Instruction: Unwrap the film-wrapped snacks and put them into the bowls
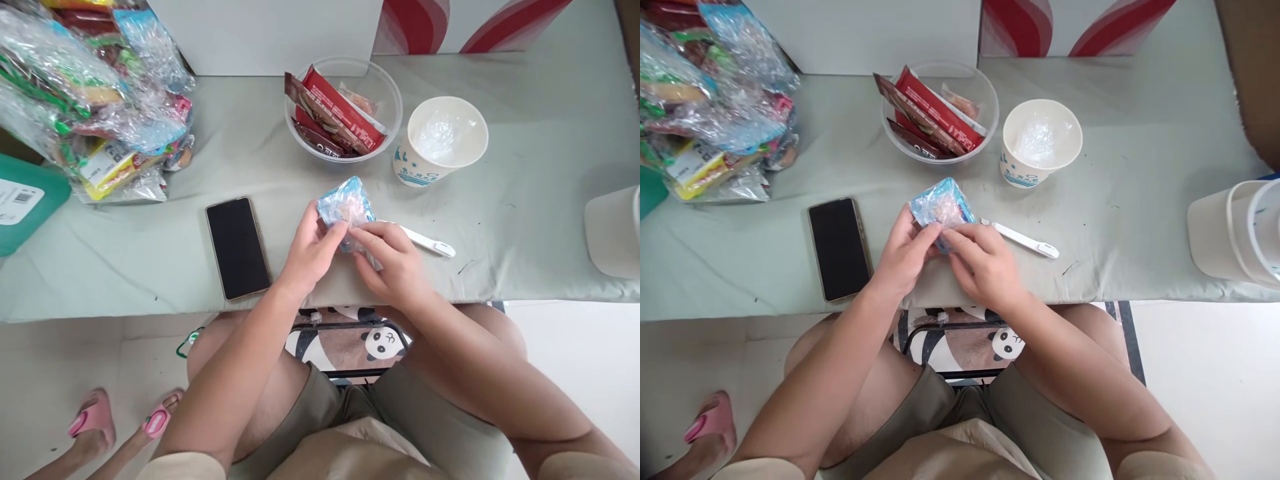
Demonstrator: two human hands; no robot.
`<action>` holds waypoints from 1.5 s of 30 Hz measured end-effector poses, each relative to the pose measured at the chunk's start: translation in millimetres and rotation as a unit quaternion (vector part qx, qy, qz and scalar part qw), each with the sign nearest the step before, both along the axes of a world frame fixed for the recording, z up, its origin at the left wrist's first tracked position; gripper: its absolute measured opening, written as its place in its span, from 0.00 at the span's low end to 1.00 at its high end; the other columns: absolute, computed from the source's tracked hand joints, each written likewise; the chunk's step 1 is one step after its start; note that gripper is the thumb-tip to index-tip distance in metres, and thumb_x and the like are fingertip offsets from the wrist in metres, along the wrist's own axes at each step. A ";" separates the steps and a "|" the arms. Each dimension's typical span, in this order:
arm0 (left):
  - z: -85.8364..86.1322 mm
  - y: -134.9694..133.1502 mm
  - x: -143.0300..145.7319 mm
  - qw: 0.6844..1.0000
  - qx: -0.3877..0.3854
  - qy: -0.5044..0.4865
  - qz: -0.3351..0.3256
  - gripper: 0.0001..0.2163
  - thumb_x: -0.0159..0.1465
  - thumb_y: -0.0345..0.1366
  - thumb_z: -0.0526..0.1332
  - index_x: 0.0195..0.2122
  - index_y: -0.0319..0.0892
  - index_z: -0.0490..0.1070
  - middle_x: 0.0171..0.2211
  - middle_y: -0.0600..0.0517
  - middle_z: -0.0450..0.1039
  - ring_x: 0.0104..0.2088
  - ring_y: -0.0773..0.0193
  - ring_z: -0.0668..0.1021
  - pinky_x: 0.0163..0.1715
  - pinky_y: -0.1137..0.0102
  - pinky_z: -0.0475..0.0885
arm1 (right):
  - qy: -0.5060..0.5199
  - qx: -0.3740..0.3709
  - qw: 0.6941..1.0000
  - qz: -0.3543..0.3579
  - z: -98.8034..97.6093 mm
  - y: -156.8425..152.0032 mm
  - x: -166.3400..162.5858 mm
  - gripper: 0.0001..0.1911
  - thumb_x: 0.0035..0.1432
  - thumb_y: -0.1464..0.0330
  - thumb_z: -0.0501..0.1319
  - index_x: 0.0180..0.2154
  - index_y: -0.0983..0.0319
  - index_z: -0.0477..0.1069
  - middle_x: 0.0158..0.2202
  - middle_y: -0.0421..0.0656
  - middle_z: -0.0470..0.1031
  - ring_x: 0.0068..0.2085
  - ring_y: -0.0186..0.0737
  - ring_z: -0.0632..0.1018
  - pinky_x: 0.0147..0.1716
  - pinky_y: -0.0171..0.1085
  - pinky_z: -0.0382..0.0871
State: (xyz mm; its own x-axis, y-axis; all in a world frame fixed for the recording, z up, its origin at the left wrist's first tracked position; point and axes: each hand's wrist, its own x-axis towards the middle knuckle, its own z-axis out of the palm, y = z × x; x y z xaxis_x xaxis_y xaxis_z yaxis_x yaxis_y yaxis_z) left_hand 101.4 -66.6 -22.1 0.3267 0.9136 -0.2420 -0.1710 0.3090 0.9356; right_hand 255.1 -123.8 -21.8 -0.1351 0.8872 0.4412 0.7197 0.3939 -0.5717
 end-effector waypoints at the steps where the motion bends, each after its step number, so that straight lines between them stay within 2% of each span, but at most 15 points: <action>1: 0.4 -0.1 -0.3 1.000 -0.005 -0.011 -0.001 0.18 0.63 0.48 0.69 0.48 0.47 0.67 0.45 0.50 0.78 0.46 0.60 0.81 0.44 0.68 0.77 | -0.015 -0.007 1.000 0.008 -0.5 -0.8 -1.0 0.19 0.66 0.72 0.57 0.56 0.58 0.75 0.51 0.52 0.80 0.51 0.49 0.81 0.50 0.52 0.79; 4: -1.9 2.3 -2.0 0.999 0.013 -0.023 0.021 0.24 0.58 0.50 0.73 0.49 0.47 0.68 0.46 0.50 0.78 0.48 0.60 0.81 0.49 0.66 0.76 | -0.014 -0.024 0.997 0.071 5.7 -3.0 0.1 0.21 0.66 0.72 0.56 0.59 0.59 0.71 0.57 0.53 0.77 0.57 0.50 0.79 0.54 0.53 0.77; 6: -4.6 5.3 -3.8 0.998 0.022 -0.017 0.051 0.25 0.56 0.51 0.75 0.48 0.47 0.70 0.46 0.50 0.78 0.47 0.60 0.81 0.50 0.66 0.76 | 0.004 -0.026 0.996 0.089 14.3 -4.4 7.1 0.18 0.67 0.71 0.55 0.56 0.58 0.72 0.56 0.52 0.78 0.57 0.48 0.80 0.55 0.51 0.77; 9: -6.6 8.9 -7.1 0.997 0.028 -0.003 0.067 0.25 0.56 0.53 0.75 0.47 0.47 0.71 0.45 0.49 0.79 0.45 0.59 0.82 0.46 0.67 0.77 | -0.018 -0.039 0.998 -0.034 24.3 -7.0 30.4 0.11 0.66 0.69 0.58 0.48 0.58 0.75 0.50 0.50 0.79 0.52 0.50 0.81 0.52 0.52 0.76; 12: -3.8 9.3 -10.1 0.997 0.039 0.003 0.071 0.31 0.53 0.54 0.77 0.52 0.49 0.68 0.41 0.50 0.79 0.41 0.58 0.83 0.42 0.66 0.78 | -0.111 -0.124 0.971 -0.175 21.7 -11.7 61.8 0.15 0.60 0.63 0.63 0.48 0.59 0.76 0.49 0.53 0.78 0.48 0.56 0.79 0.46 0.55 0.75; 14: -0.3 7.9 -10.9 0.997 0.039 0.003 0.070 0.39 0.52 0.53 0.78 0.60 0.52 0.61 0.38 0.51 0.79 0.38 0.58 0.83 0.38 0.66 0.77 | -0.170 -0.192 0.944 -0.207 15.0 -15.6 78.9 0.17 0.57 0.61 0.64 0.48 0.59 0.76 0.48 0.53 0.78 0.46 0.58 0.79 0.41 0.53 0.73; 16: 3.0 6.1 -10.6 0.997 0.042 0.010 0.066 0.44 0.53 0.52 0.78 0.66 0.55 0.55 0.36 0.53 0.79 0.36 0.58 0.83 0.36 0.66 0.77 | -0.195 -0.229 0.930 -0.210 9.7 -18.5 88.5 0.14 0.58 0.61 0.63 0.44 0.59 0.77 0.45 0.52 0.78 0.43 0.56 0.78 0.36 0.48 0.70; 18: 4.5 4.9 -9.5 0.997 0.052 0.025 0.057 0.39 0.55 0.50 0.77 0.64 0.55 0.59 0.35 0.54 0.77 0.34 0.60 0.81 0.35 0.67 0.76 | -0.189 -0.239 0.929 -0.209 9.4 -19.4 90.1 0.10 0.59 0.61 0.60 0.40 0.58 0.76 0.42 0.51 0.78 0.40 0.53 0.77 0.31 0.44 0.66; 21: 2.1 4.8 -7.2 0.995 0.079 0.052 0.037 0.24 0.56 0.43 0.75 0.52 0.52 0.69 0.36 0.54 0.75 0.33 0.64 0.78 0.34 0.69 0.73 | -0.114 -0.265 0.930 -0.228 19.2 -17.7 81.7 0.07 0.61 0.61 0.59 0.35 0.58 0.71 0.33 0.47 0.77 0.30 0.45 0.74 0.28 0.41 0.61; 24: -3.9 5.8 -4.7 0.992 0.098 0.071 0.021 0.22 0.55 0.36 0.74 0.50 0.51 0.71 0.38 0.54 0.73 0.33 0.64 0.76 0.35 0.70 0.73 | 0.103 -0.317 0.926 -0.177 31.9 -16.1 66.0 0.10 0.64 0.58 0.59 0.37 0.58 0.66 0.27 0.42 0.76 0.24 0.38 0.72 0.26 0.38 0.63; 27: -10.3 6.9 -2.0 0.989 0.111 0.093 0.013 0.26 0.56 0.35 0.74 0.55 0.52 0.70 0.42 0.53 0.75 0.36 0.62 0.78 0.38 0.68 0.75 | 0.307 -0.362 0.878 -0.058 36.5 -15.7 47.4 0.17 0.66 0.51 0.59 0.39 0.57 0.63 0.25 0.39 0.75 0.23 0.36 0.74 0.24 0.36 0.66; 29: -13.6 7.6 -0.6 0.988 0.117 0.104 0.012 0.28 0.55 0.35 0.75 0.57 0.53 0.69 0.45 0.52 0.75 0.38 0.61 0.80 0.40 0.66 0.76 | 0.358 -0.396 0.845 -0.011 34.3 -14.7 36.0 0.19 0.65 0.49 0.60 0.39 0.58 0.62 0.23 0.37 0.75 0.22 0.35 0.74 0.23 0.35 0.66; 33: -15.9 7.0 0.1 0.982 0.134 0.133 0.000 0.28 0.56 0.35 0.75 0.57 0.54 0.71 0.48 0.51 0.76 0.40 0.58 0.81 0.43 0.64 0.78 | 0.359 -0.428 0.829 0.022 25.3 -10.4 21.4 0.18 0.66 0.50 0.59 0.39 0.58 0.63 0.23 0.37 0.75 0.21 0.33 0.73 0.23 0.34 0.67; 37: -12.3 3.0 -0.2 0.976 0.151 0.155 -0.009 0.26 0.60 0.32 0.70 0.59 0.54 0.69 0.47 0.52 0.78 0.38 0.61 0.81 0.41 0.65 0.78 | 0.338 -0.435 0.834 -0.023 21.1 -7.7 15.4 0.15 0.66 0.53 0.59 0.40 0.59 0.64 0.23 0.36 0.74 0.21 0.32 0.73 0.23 0.32 0.66; 45: 0.0 1.6 -0.4 0.989 0.094 0.110 0.030 0.26 0.59 0.35 0.72 0.57 0.52 0.65 0.44 0.52 0.80 0.35 0.63 0.82 0.36 0.69 0.78 | 0.308 -0.456 0.835 -0.029 23.7 -9.0 10.2 0.15 0.64 0.54 0.60 0.40 0.59 0.66 0.22 0.36 0.75 0.21 0.33 0.74 0.23 0.33 0.67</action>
State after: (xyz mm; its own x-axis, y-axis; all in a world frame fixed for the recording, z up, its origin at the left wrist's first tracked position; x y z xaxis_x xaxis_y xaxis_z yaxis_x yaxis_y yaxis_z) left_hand 101.0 -65.0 -22.2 0.2284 0.9655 -0.1253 0.0303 0.1216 0.9921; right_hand 265.2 -132.8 1.9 -0.0777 0.8895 -0.4504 0.1823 -0.4314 -0.8835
